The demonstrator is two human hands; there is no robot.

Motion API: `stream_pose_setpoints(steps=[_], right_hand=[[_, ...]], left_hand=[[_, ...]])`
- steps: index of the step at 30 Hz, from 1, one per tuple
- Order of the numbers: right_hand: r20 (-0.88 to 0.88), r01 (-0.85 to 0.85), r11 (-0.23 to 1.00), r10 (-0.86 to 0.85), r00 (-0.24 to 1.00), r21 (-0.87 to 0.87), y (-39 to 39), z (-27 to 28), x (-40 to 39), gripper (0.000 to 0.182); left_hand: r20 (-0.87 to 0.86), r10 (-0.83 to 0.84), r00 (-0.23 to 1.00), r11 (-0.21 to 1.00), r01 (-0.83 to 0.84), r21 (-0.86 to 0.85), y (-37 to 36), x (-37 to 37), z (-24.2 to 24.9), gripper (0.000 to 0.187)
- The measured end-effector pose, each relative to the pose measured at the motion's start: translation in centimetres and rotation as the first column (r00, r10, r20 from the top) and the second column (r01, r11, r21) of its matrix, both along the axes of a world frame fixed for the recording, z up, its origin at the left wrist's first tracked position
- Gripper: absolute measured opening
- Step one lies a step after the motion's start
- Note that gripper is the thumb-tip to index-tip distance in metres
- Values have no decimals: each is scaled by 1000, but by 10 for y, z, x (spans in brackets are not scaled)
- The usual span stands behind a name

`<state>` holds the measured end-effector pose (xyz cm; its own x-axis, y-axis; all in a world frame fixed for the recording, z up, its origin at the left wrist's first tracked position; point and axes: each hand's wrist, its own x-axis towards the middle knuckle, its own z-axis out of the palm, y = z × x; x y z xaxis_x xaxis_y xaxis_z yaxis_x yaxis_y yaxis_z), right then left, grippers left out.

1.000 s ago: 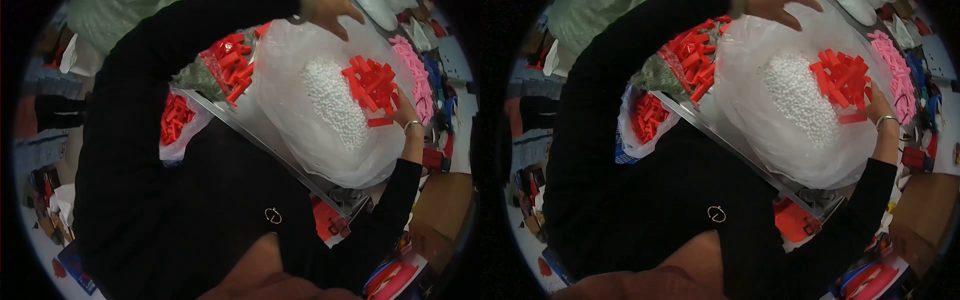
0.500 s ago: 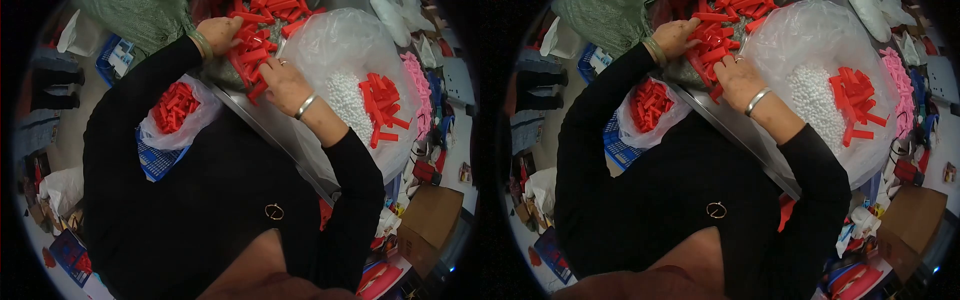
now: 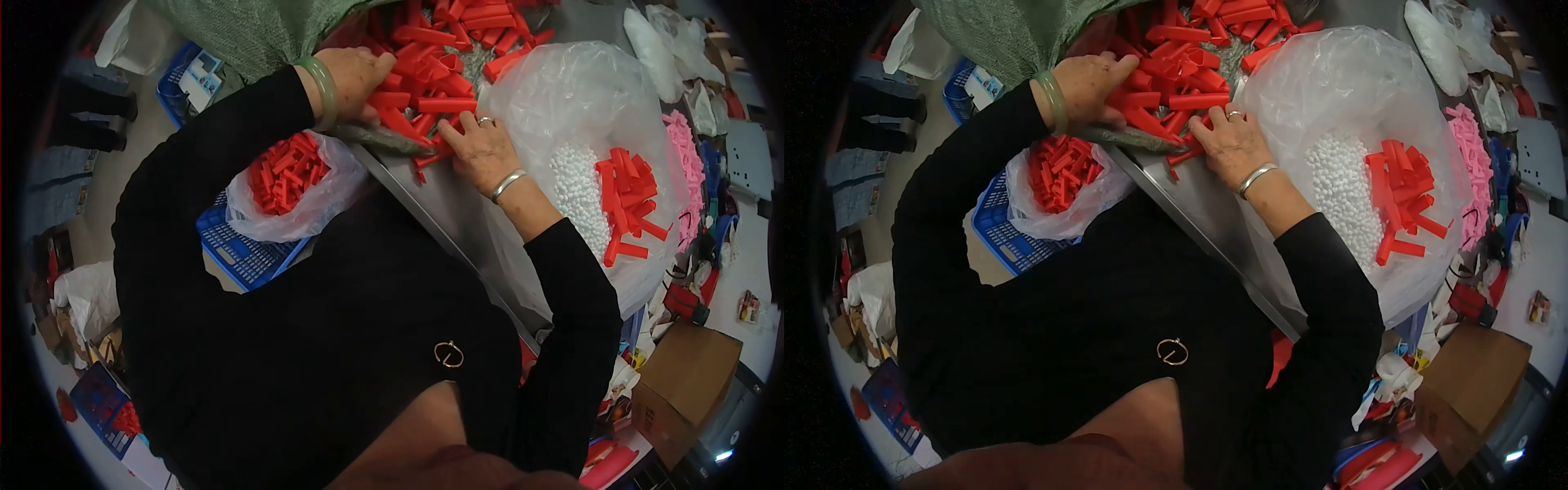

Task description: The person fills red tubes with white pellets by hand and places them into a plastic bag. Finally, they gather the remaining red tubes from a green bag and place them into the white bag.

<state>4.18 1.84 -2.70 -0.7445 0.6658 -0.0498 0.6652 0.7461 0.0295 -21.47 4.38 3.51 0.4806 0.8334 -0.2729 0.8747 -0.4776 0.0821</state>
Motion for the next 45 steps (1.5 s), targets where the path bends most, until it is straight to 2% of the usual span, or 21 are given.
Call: stream_pose_setpoints(steps=[2,4,6,8,9,11,14,17,21,24,26,27,29,33,35,39,41,42,43,44,45], right_hand=[[12,-16,999,17,1000,-44,5,3,1,54],[-3,-28,995,27,1000,-96,10,6,6,52],[-20,-42,988,39,999,-146,13,7,12,49],[3,-58,996,58,998,-71,11,3,16,43],[1,-55,996,55,998,-73,10,4,16,43],[27,-93,993,95,995,-67,7,5,13,23],[-3,-111,993,111,994,-48,4,-1,13,20],[-176,-120,986,98,979,-115,7,1,23,24],[-350,-104,966,15,937,-238,8,30,27,32],[-412,-126,946,-9,911,-298,12,41,29,41],[-227,-141,982,111,967,-121,13,42,31,34],[-228,-140,982,109,967,-123,12,39,31,34],[-68,-204,975,198,978,-92,7,29,33,26],[-24,-217,974,215,976,-64,-8,12,19,19],[-38,-129,991,130,991,28,-9,6,13,16],[66,-158,987,160,985,-30,-9,9,7,13],[-18,-180,944,183,983,-275,-8,18,8,34],[-12,-178,946,181,983,-270,-8,23,9,34],[-281,-154,913,46,959,-377,-10,29,10,37],[-510,-166,863,-119,852,-477,-11,36,11,40],[-509,-168,865,-113,853,-473,-11,45,9,40]], left_hand=[[41,31,999,997,-34,76,6,8,-6,81],[78,-191,978,937,158,312,11,18,-10,84],[50,-221,974,942,200,270,21,32,-14,90],[-29,-144,989,964,146,221,28,41,-27,107],[-30,-146,989,964,149,219,31,44,-28,107],[-95,-76,993,989,87,119,36,49,-30,125],[-40,-162,986,986,163,34,39,46,-32,133],[-133,-191,973,974,205,102,31,46,-29,131],[-142,-188,972,975,203,93,48,39,-41,129],[-56,-156,986,988,155,-25,63,35,-35,115],[24,-110,994,993,109,40,68,31,-38,98],[23,-112,993,993,111,38,70,28,-40,98],[93,-74,993,992,63,111,75,25,-43,88],[117,-49,992,988,31,149,83,23,-51,87],[127,-32,991,969,0,246,82,23,-50,84],[182,34,983,980,-68,185,90,15,-51,84],[224,79,971,983,-114,146,97,10,-51,85],[244,103,964,983,-136,125,101,8,-51,85],[265,129,956,982,-161,103,105,7,-52,85],[284,157,946,979,-186,80,109,6,-53,85],[286,159,945,978,-191,84,111,7,-56,85]])
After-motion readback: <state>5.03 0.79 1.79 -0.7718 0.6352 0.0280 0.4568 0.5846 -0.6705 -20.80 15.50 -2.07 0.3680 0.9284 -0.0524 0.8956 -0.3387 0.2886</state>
